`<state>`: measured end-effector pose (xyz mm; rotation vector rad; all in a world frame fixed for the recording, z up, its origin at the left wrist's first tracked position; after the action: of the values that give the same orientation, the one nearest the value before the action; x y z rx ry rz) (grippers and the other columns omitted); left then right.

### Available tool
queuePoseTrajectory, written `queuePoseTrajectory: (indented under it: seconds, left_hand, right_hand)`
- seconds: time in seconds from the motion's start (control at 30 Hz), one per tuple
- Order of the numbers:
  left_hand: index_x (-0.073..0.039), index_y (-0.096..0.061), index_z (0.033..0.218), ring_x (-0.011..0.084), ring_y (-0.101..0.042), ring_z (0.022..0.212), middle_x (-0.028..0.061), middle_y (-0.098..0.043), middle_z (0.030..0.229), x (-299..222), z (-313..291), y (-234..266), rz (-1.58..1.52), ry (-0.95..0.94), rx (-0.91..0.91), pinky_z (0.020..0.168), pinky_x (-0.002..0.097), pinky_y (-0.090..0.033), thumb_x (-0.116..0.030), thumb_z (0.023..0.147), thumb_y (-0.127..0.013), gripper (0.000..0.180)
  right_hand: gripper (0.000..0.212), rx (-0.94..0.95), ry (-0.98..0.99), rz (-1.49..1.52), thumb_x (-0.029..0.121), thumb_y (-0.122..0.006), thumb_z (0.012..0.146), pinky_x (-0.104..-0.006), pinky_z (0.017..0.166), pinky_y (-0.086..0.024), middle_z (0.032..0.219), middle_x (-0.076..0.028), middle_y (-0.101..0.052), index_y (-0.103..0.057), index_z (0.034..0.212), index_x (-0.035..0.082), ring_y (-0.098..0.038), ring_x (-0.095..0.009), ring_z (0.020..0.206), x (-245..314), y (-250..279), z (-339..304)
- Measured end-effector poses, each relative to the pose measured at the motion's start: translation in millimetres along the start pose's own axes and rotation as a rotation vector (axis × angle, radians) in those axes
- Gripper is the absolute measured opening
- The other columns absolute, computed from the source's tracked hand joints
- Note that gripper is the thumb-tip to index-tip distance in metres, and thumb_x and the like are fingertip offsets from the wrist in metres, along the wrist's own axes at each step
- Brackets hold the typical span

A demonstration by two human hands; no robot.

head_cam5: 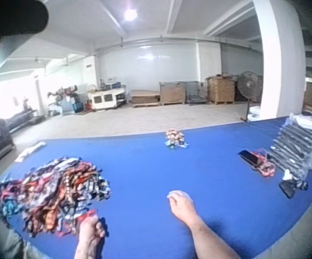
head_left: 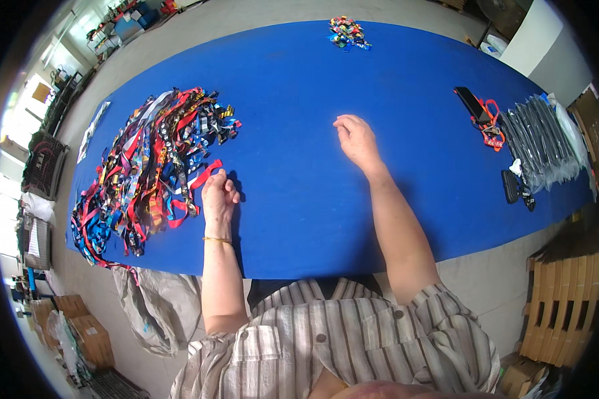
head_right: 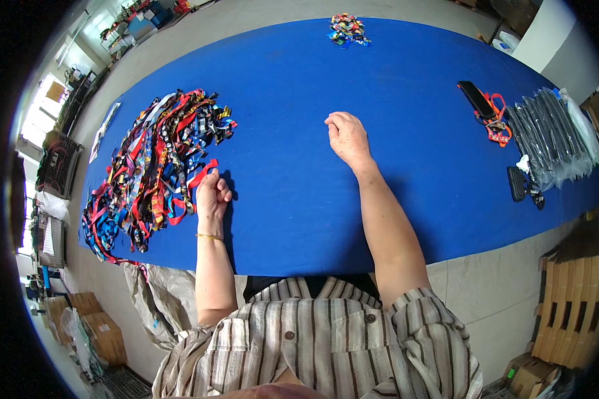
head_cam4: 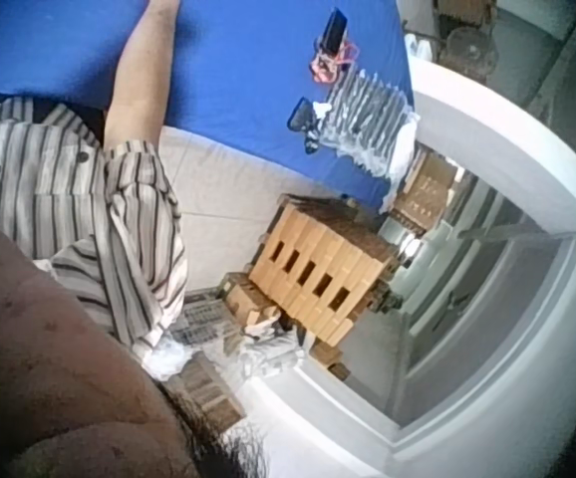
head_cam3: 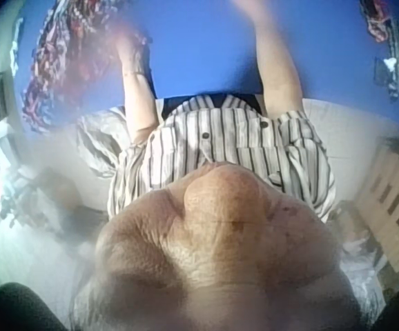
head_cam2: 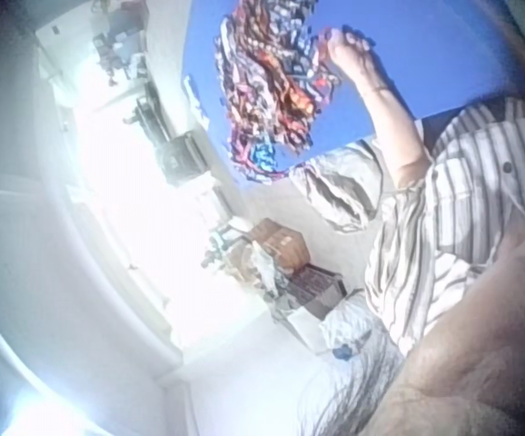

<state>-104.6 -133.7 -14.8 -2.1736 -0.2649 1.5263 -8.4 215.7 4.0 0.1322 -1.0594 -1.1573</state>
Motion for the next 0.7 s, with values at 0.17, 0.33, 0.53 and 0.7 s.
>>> queuePoseTrajectory:
  seconds: [0.17,0.33,0.53,0.7]
  left_hand:
    - [-0.008,-0.056,0.093,0.0096,-0.041,0.045,0.0009,-0.051,0.063,-16.2,-2.5,12.1,0.13,-0.09,-0.071,0.04,0.0274,-0.038,-0.02,0.099,-0.058,0.014]
    - [-0.007,-0.052,0.09,0.0087,-0.042,0.045,0.0006,-0.052,0.064,-38.4,1.6,20.1,0.314,-0.247,-0.214,0.039,0.0262,-0.038,-0.026,0.098,-0.061,0.023]
    - [-0.003,-0.052,0.093,0.016,-0.056,0.052,0.0075,-0.058,0.066,-74.1,7.6,43.4,0.775,-0.435,-0.489,0.046,0.0338,-0.047,-0.022,0.097,-0.059,0.021]
    - [-0.002,-0.051,0.113,0.0431,-0.067,0.077,0.0266,-0.067,0.081,-100.4,13.7,47.6,1.279,-0.79,-0.641,0.072,0.0486,-0.053,-0.018,0.096,-0.056,0.024]
  right_hand:
    - [0.011,-0.004,0.087,-0.033,0.01,-0.06,0.088,-0.0406,0.093,-0.05,0.107,-0.009,-0.069,-0.07,0.093,0.009,-0.063,-0.03,0.106,1.6,-7.2,3.8]
    - [0.01,-0.016,0.088,-0.038,0.011,-0.06,0.091,-0.0402,0.092,-0.051,0.107,-0.01,-0.07,-0.069,0.094,0.008,-0.065,-0.031,0.104,-7.9,1.5,4.2]
    - [0.013,0.064,0.007,-0.039,0.013,-0.059,0.092,-0.0385,0.097,-0.049,0.114,-0.007,-0.069,-0.07,0.098,0.009,-0.063,-0.028,0.111,-4.5,0.6,1.8]
    - [0.015,0.081,-0.026,-0.054,0.014,-0.058,0.093,-0.0386,0.098,-0.048,0.116,-0.007,-0.069,-0.07,0.099,0.008,-0.061,-0.027,0.114,-7.3,0.5,2.1]
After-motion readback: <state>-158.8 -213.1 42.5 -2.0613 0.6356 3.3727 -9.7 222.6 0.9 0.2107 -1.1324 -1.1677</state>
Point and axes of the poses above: each hand's wrist, its own z-axis towards the middle knuckle, its own y-axis out of the back of the hand, x = y × z, the point moved 3 cm from there along z, towards the middle knuckle
